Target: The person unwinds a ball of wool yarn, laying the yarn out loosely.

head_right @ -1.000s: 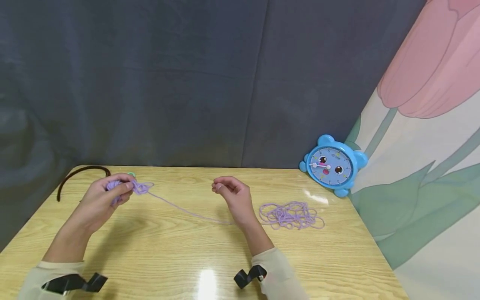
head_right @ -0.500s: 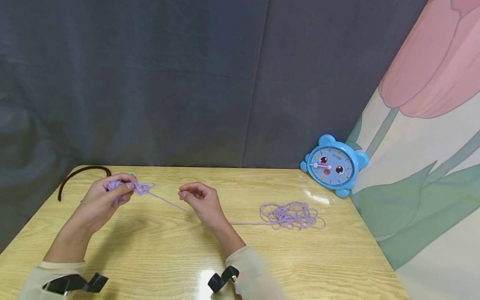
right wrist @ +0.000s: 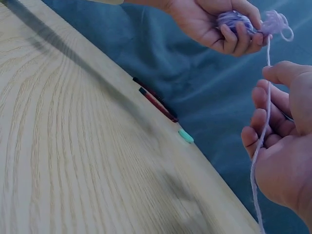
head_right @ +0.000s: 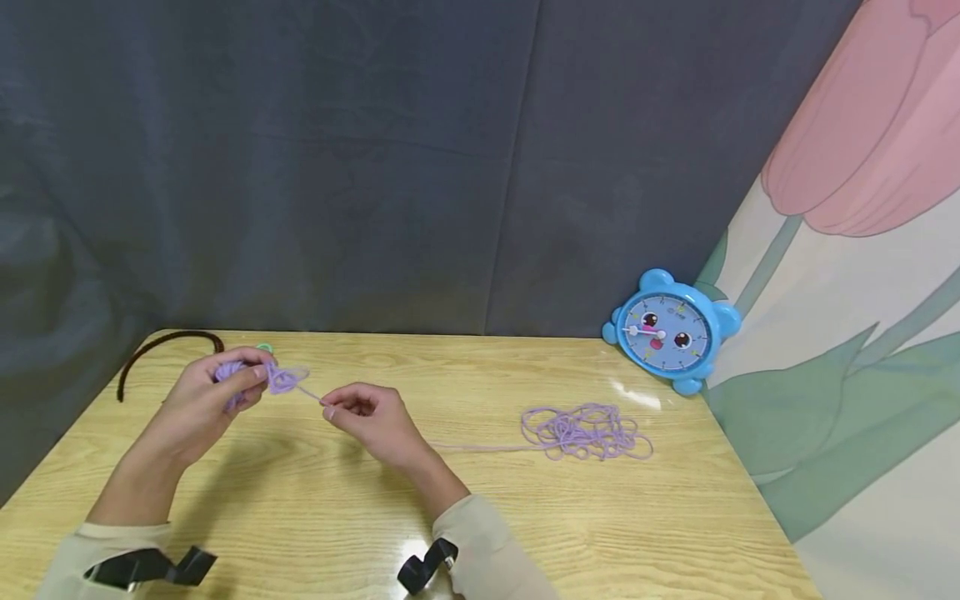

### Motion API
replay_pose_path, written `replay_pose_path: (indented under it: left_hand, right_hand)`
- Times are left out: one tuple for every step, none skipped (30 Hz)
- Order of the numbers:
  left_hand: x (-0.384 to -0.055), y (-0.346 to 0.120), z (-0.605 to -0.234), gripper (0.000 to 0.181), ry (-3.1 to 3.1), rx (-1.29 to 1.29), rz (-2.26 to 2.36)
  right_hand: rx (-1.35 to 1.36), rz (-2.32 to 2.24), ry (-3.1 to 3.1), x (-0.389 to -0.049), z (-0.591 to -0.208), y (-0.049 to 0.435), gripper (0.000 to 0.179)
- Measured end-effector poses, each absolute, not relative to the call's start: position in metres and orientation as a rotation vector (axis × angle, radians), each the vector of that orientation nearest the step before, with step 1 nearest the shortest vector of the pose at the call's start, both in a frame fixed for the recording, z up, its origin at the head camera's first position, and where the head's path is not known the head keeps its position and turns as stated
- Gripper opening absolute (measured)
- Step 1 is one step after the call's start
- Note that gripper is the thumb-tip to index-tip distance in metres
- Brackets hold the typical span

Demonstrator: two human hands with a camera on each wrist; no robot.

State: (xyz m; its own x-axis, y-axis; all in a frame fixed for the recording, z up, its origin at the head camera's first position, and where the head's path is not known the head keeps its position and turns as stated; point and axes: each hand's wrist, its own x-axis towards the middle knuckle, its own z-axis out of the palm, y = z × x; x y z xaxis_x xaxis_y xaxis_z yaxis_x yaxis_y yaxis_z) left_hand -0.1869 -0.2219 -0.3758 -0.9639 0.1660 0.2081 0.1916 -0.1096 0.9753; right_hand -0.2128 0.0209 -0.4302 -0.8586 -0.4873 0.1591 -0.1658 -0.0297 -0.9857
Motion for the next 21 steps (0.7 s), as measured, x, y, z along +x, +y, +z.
replay_pose_path:
  left_hand:
    - [-0.187,-0.222,-0.376,0.010,-2.085,-0.421,-2.287]
    - [-0.187,-0.222,-0.376,0.010,-2.085,-0.425,-2.286]
    - [-0.187,-0.222,-0.376,0.010,-2.085,-0.431,-2.285]
    - [-0.187,-0.222,-0.376,0.010,-2.086,-0.436,-2.284]
    - [-0.187,-0.222,-0.376,0.010,-2.085,-0.440,-2.285]
    - [-0.187,-0.222,-0.375,0.010,-2.085,-0.441,-2.286]
    - [-0.186,-0.223,-0.375,0.011,-2.086,-0.443,-2.287]
    - [-0.186,-0.222,-0.375,0.010,-2.087,-0.443,-2.287]
    - [-0.186,-0.223,-0.375,0.010,-2.090,-0.442,-2.288]
    - [-0.186,-0.223,-0.375,0.010,-2.092,-0.440,-2.289]
    - [-0.186,-0.223,-0.375,0.010,-2.093,-0.438,-2.289]
    - [-0.186,-0.223,-0.375,0.010,-2.093,-0.438,-2.291]
    - [-0.186,-0.223,-0.375,0.011,-2.093,-0.441,-2.292]
    - [-0.186,-0.223,-0.375,0.011,-2.092,-0.441,-2.293]
    - [-0.186,-0.223,-0.375,0.011,-2.090,-0.443,-2.294]
    - [-0.187,-0.222,-0.375,0.011,-2.088,-0.446,-2.295]
    - [-0.187,-0.222,-0.375,0.011,-2.085,-0.448,-2.297]
    - [-0.187,-0.222,-0.375,0.012,-2.083,-0.451,-2.297]
    - [-0.187,-0.222,-0.375,0.012,-2.082,-0.452,-2.297]
    - [-0.187,-0.222,-0.375,0.012,-2.080,-0.453,-2.297]
    - [-0.187,-0.222,-0.375,0.012,-2.080,-0.452,-2.298]
  right_hand:
    - [-0.694,-1.973,2.014,-0.212,-0.429,0.022,0.020]
    - [-0.693,-1.970,2.021,-0.212,-0.429,0.023,0.020]
    - [-0.690,-1.966,2.032,-0.212,-0.428,0.024,0.019]
    - [-0.689,-1.965,2.039,-0.212,-0.427,0.026,0.019]
    - [-0.688,-1.973,2.046,-0.212,-0.426,0.027,0.019]
    - [-0.684,-1.984,2.051,-0.212,-0.426,0.029,0.019]
    - [-0.685,-1.994,2.052,-0.212,-0.425,0.032,0.020]
    - [-0.685,-2.012,2.048,-0.212,-0.423,0.035,0.021]
    - [-0.684,-2.028,2.042,-0.212,-0.422,0.037,0.022]
    - [-0.681,-2.050,2.035,-0.213,-0.421,0.040,0.023]
    - [-0.676,-2.070,2.029,-0.214,-0.420,0.043,0.024]
    - [-0.669,-2.085,2.026,-0.214,-0.419,0.046,0.026]
    - [-0.664,-2.100,2.027,-0.214,-0.417,0.049,0.026]
    - [-0.655,-2.117,2.031,-0.215,-0.416,0.052,0.027]
    - [-0.645,-2.135,2.033,-0.215,-0.414,0.055,0.027]
    - [-0.636,-2.154,2.037,-0.216,-0.413,0.057,0.028]
    - [-0.627,-2.173,2.042,-0.216,-0.412,0.060,0.028]
    - [-0.619,-2.190,2.047,-0.216,-0.410,0.064,0.027]
    - [-0.612,-2.211,2.047,-0.216,-0.409,0.067,0.026]
    - [-0.606,-2.231,2.045,-0.217,-0.408,0.070,0.025]
    - [-0.601,-2.248,2.046,-0.217,-0.407,0.073,0.024]
